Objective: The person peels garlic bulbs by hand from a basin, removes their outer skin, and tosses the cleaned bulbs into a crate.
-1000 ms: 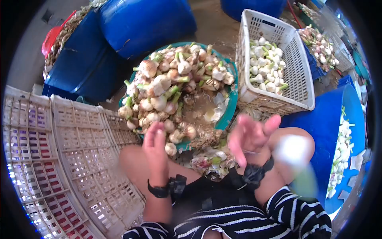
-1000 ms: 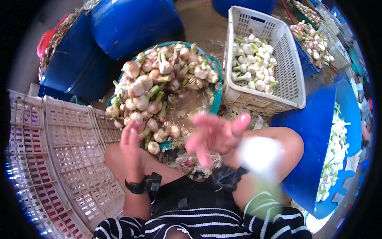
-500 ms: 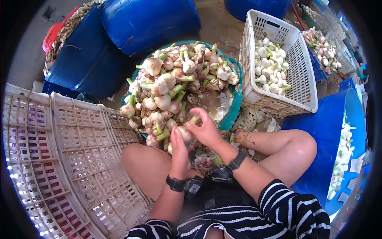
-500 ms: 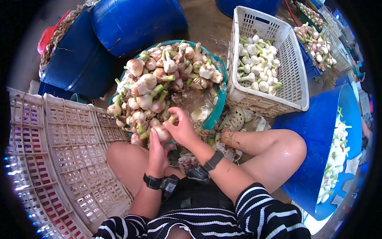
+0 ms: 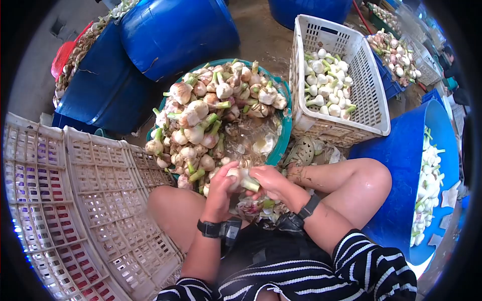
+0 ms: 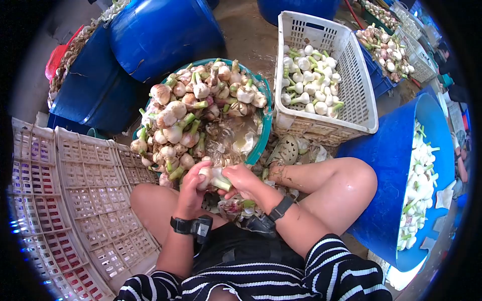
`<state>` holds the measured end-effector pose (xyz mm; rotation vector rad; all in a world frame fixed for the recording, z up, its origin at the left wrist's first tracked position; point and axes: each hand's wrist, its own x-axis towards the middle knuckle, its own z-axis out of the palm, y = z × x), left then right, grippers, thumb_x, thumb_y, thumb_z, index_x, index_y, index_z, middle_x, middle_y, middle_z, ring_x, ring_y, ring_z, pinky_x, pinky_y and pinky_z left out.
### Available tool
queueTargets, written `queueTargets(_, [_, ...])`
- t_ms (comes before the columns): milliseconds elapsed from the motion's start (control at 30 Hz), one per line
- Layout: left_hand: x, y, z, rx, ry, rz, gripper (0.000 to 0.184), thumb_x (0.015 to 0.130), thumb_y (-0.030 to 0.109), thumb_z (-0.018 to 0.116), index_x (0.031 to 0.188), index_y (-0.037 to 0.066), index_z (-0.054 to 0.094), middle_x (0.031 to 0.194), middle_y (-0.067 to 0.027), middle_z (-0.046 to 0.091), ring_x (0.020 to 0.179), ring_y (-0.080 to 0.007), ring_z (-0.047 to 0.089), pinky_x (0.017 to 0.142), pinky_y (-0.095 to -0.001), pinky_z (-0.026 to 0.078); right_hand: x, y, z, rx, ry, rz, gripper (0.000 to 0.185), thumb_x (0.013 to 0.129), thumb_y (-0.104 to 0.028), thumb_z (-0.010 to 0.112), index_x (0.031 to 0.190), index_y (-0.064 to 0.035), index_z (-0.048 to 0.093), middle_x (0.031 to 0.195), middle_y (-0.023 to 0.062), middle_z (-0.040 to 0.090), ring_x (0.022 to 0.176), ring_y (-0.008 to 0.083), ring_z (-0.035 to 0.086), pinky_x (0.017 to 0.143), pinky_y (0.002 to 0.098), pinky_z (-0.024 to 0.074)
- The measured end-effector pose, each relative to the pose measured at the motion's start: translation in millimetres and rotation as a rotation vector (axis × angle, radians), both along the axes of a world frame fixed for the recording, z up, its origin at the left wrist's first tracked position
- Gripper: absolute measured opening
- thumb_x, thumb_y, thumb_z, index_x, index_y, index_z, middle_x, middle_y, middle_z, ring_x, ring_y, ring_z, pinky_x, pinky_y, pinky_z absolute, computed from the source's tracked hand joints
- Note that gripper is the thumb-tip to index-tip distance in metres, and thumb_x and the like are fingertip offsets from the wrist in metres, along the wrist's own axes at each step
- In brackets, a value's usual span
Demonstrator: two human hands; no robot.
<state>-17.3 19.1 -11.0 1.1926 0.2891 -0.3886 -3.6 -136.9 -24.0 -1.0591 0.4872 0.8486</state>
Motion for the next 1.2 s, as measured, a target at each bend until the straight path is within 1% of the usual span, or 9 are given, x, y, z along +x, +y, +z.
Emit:
queueTargets(100, [11.6, 17.6, 0.2, 0.197, -0.090, -0.301, 0.041, 0.084, 0.012, 0.047, 0.123, 0.001, 0.048, 0.110, -0.0099, 0.056, 0.093, -0.0148, 0.054, 0.084, -0.0256, 0.042, -6.7, -0.3, -10.1, -0.035, -0.177, 0.064, 0.021, 0.089, -0.017, 0.047, 0.087, 0.0012, 0.057, 0.069, 0.0062, 0.059, 0.057, 0.0132, 0.059, 0.042, 0.0255, 0.0451])
queueTargets(200, [3.3, 9.0, 19.5, 0.526, -0.155, -0.517, 0.046, 0.078, 0.004, 0.052, 0.123, 0.002, 0.048, 0.114, -0.0129, 0.055, 0.100, -0.0173, 0.054, 0.090, -0.0268, 0.039, -7.5, -1.7, -22.3, -0.231, -0.413, 0.206, 0.022, 0.088, -0.019, 0.050, 0.087, 0.0008, 0.059, 0.072, 0.0077, 0.061, 0.054, 0.0120, 0.057, 0.047, 0.0247, 0.0451])
queueTargets(400, [-8.5, 3.8, 18.9, 1.167, -0.987, -0.528, 0.036, 0.071, -0.004, 0.057, 0.106, 0.005, 0.059, 0.125, -0.0151, 0.049, 0.120, -0.0307, 0.043, 0.095, -0.0401, 0.037, -4.3, -6.7, -0.9, 0.172, -0.098, -0.114, 0.021, 0.090, -0.021, 0.050, 0.098, -0.0028, 0.057, 0.085, 0.0051, 0.062, 0.069, 0.0139, 0.059, 0.052, 0.0256, 0.0480])
queueTargets(633, [-16.4, 6.2, -13.1, -0.557, 0.203, 0.317, 0.026, 0.090, 0.017, 0.049, 0.113, 0.006, 0.050, 0.112, -0.0081, 0.055, 0.105, -0.0203, 0.053, 0.092, -0.0374, 0.044, -46.9, -32.0, 26.0, -0.145, -0.917, 0.075, 0.022, 0.091, -0.020, 0.049, 0.101, -0.0028, 0.058, 0.092, 0.0028, 0.059, 0.085, 0.0125, 0.054, 0.078, 0.0253, 0.0420])
queueTargets(800, [-13.9, 19.9, -41.2, -0.812, 0.442, 0.286, 0.030, 0.090, 0.034, 0.047, 0.105, 0.009, 0.055, 0.092, -0.0017, 0.061, 0.073, -0.0095, 0.057, 0.063, -0.0239, 0.052, -46.1, -65.5, 59.4, 0.313, -0.640, -0.715, 0.015, 0.090, -0.014, 0.049, 0.093, -0.0016, 0.058, 0.093, 0.0072, 0.060, 0.081, 0.0158, 0.058, 0.074, 0.0293, 0.0458])
queueTargets(933, [-5.8, 16.6, -11.8, -0.557, 0.342, 0.247, 0.027, 0.089, 0.034, 0.048, 0.094, 0.010, 0.057, 0.079, 0.0008, 0.059, 0.061, -0.0078, 0.052, 0.052, -0.0217, 0.047, -35.3, -88.0, 53.1, -0.041, -0.734, -0.338, 0.017, 0.091, -0.014, 0.045, 0.097, -0.0005, 0.053, 0.094, 0.0122, 0.060, 0.084, 0.0213, 0.060, 0.077, 0.0376, 0.0501])
queueTargets(1000, [-3.3, 19.7, -3.5, -0.658, 0.365, 0.188, 0.027, 0.087, 0.033, 0.043, 0.092, 0.010, 0.056, 0.077, -0.0011, 0.058, 0.062, -0.0108, 0.053, 0.052, -0.0211, 0.045, -28.8, -84.4, 70.1, 0.319, -0.524, -0.984, 0.016, 0.089, -0.012, 0.045, 0.096, 0.0006, 0.053, 0.085, 0.0143, 0.061, 0.076, 0.0195, 0.060, 0.071, 0.0336, 0.0495])
queueTargets(1067, [-1.1, 13.0, 13.7, -0.514, 0.468, 0.453, 0.030, 0.087, 0.032, 0.039, 0.093, 0.008, 0.056, 0.079, -0.0042, 0.059, 0.065, -0.0169, 0.055, 0.057, -0.0279, 0.047, -13.0, -116.9, 58.0, 0.518, -0.861, -0.672, 0.020, 0.091, -0.016, 0.043, 0.092, 0.0006, 0.054, 0.080, 0.0148, 0.061, 0.074, 0.0198, 0.061, 0.070, 0.0346, 0.0494])
queueTargets(1200, [-4.9, 34.7, -7.5, -0.715, 0.469, 0.269, 0.030, 0.084, 0.027, 0.038, 0.090, 0.004, 0.057, 0.083, -0.0085, 0.059, 0.073, -0.0249, 0.056, 0.070, -0.0413, 0.048, -13.1, -75.9, 49.7, -0.988, -0.912, 0.825, 0.040, 0.090, -0.038, 0.042, 0.092, 0.0001, 0.055, 0.075, 0.0121, 0.061, 0.074, 0.0220, 0.062, 0.064, 0.0358, 0.0480])
